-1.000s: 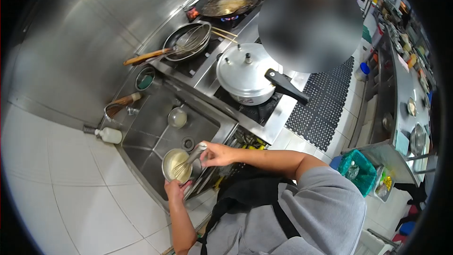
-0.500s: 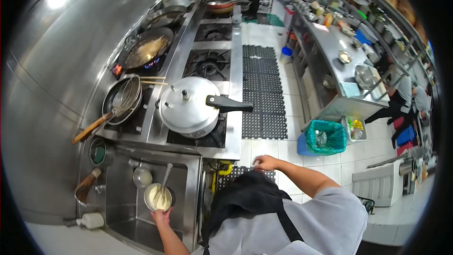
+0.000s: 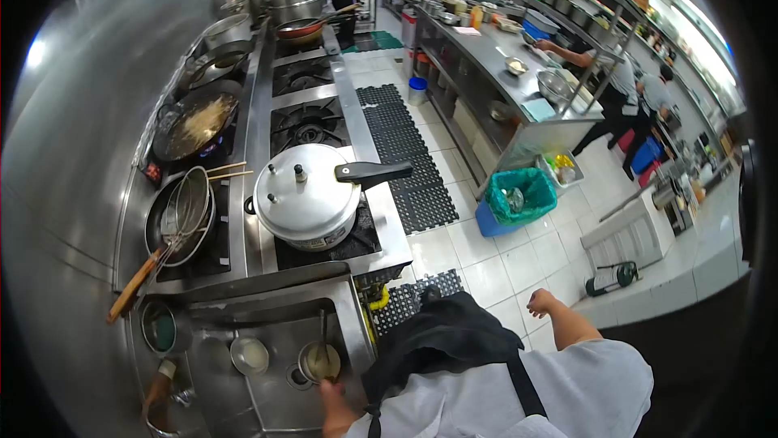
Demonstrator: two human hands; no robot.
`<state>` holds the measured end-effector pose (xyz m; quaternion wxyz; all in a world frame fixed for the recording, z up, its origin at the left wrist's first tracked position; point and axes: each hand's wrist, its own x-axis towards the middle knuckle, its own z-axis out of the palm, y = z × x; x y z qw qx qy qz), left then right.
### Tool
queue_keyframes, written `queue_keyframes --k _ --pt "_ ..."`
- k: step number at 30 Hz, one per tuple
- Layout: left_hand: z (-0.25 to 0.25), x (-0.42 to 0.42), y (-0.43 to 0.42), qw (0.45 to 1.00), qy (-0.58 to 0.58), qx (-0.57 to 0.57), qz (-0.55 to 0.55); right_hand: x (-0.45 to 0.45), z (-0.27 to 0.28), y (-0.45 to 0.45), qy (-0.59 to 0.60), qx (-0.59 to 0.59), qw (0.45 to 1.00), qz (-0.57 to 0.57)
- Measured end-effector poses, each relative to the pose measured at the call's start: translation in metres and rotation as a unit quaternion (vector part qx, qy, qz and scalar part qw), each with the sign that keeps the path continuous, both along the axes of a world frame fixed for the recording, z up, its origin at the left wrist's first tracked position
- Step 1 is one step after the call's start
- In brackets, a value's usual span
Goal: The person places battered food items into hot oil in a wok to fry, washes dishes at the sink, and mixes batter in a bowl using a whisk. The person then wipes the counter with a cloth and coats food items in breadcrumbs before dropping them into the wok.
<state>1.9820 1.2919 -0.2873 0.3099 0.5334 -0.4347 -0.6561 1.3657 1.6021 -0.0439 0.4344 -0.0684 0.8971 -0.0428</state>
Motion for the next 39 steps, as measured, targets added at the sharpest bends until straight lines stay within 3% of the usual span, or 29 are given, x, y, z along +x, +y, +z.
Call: queue_keyframes --k 1,3,4,5,6,7,9,11,13,14,19,21,25,31,36,39 --pt "0.011 -0.002 0.002 1.000 -0.003 -0.003 -0.012 0.004 -0.004 0.005 -0.003 -0.013 1.000 -0.020" --pt "0.050 -0.015 0.006 0.992 -0.125 -0.010 -0.003 0.016 -0.003 0.005 0.014 -0.018 1.000 -0.008" --pt "0.039 -0.017 0.002 0.992 -0.122 -0.011 -0.009 0.020 0.004 0.000 0.019 -0.020 1.000 0.000" --pt "0.006 -0.019 0.003 0.994 0.019 0.018 0.107 0.023 0.009 -0.006 0.023 -0.020 1.000 -0.003" --pt "-0.012 -0.022 0.003 0.960 0.160 0.047 0.223 0.022 0.014 -0.015 0.013 -0.018 1.000 0.009" --pt "-0.006 -0.018 0.000 0.959 0.163 0.048 0.225 0.019 0.017 -0.022 0.003 -0.017 1.000 0.023" --pt "0.010 0.005 -0.009 0.982 0.131 0.134 0.028 0.008 0.016 -0.032 0.013 -0.030 0.999 0.024" --pt "0.005 0.010 -0.024 0.982 -0.099 0.133 0.096 -0.007 0.006 -0.040 0.022 -0.067 0.997 0.014" --pt "0.005 0.019 -0.037 0.902 -0.354 0.156 0.192 -0.015 -0.003 -0.051 0.022 -0.087 0.996 0.008" --pt "0.010 0.024 -0.044 0.866 -0.425 0.158 0.213 -0.021 -0.009 -0.055 0.027 -0.102 0.994 -0.001" --pt "0.057 0.051 -0.053 0.805 -0.579 -0.024 0.125 -0.021 -0.044 -0.057 -0.012 -0.144 0.990 -0.010" --pt "0.068 0.058 -0.057 0.692 -0.651 -0.234 0.206 -0.017 -0.056 -0.051 -0.024 -0.146 0.989 -0.016" --pt "0.099 0.063 -0.068 0.678 -0.682 -0.267 0.065 -0.015 -0.083 -0.019 -0.058 -0.127 0.989 -0.038" --pt "0.152 -0.015 -0.093 0.682 -0.678 -0.232 0.146 -0.064 -0.105 0.016 -0.109 -0.071 0.989 -0.072" --pt "0.227 -0.133 -0.099 0.681 -0.631 -0.287 0.234 -0.162 -0.147 0.031 -0.137 -0.078 0.984 -0.087" --pt "0.272 -0.215 -0.096 0.693 -0.592 -0.339 0.232 -0.222 -0.159 0.029 -0.104 -0.117 0.974 -0.163"
